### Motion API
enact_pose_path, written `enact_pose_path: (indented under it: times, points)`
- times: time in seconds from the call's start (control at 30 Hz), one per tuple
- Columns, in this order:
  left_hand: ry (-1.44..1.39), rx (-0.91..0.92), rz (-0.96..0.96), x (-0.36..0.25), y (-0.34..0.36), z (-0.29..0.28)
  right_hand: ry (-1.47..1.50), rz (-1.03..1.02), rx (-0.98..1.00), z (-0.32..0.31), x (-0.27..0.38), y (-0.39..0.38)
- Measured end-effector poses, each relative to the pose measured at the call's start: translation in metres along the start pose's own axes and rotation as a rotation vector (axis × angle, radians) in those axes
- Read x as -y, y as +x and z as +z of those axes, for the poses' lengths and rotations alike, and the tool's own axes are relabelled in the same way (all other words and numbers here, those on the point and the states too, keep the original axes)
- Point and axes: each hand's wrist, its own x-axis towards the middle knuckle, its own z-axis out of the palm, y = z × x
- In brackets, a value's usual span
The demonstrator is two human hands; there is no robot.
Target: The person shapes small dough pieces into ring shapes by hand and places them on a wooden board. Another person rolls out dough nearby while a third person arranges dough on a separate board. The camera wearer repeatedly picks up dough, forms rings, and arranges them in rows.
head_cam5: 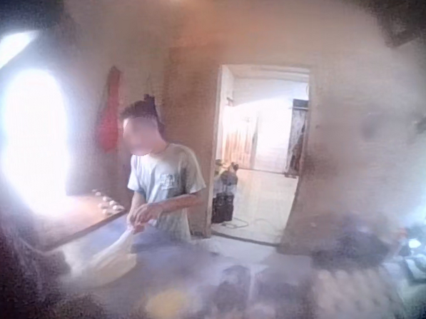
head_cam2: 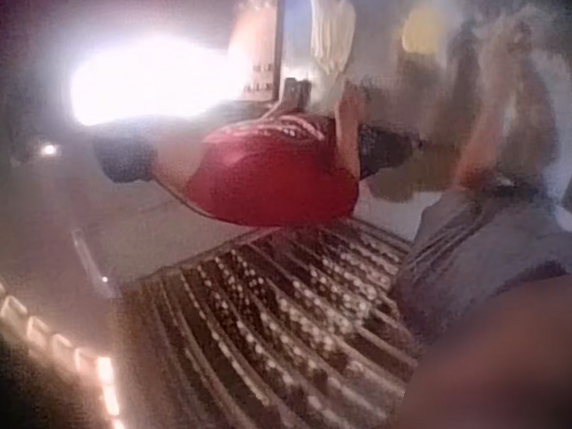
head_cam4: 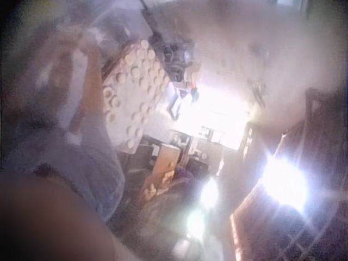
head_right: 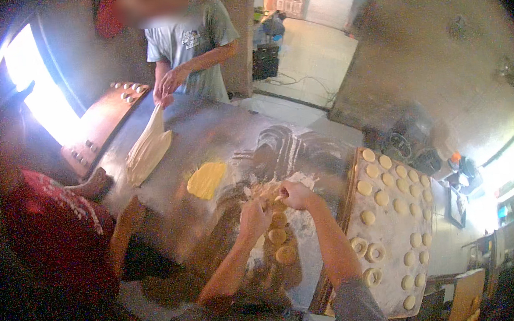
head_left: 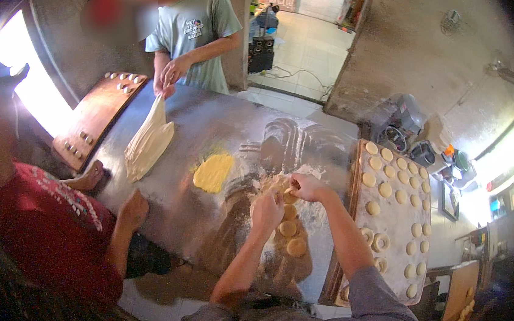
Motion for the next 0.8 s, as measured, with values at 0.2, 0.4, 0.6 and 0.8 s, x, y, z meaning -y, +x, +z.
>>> enact_pose_path:
  times: [0.2,0.4,0.6,0.8]
  points:
    - [-0.418,-0.012,0.065,0.008,0.010,-0.003,0.798,-0.011,-0.178,-0.008,0.047,-0.067]
    - [-0.571,0.083,0.029,-0.038,-0.008,-0.048,0.854,-0.105,-0.234,-0.004,0.060,-0.094]
    - [-0.344,0.220,0.017,-0.053,-0.029,-0.052,0.158,0.006,-0.768,0.036,0.068,-0.092]
    - [-0.231,-0.233,0.295,-0.052,-0.051,-0.014,1.231,-0.244,-0.313,0.040,0.079,-0.136]
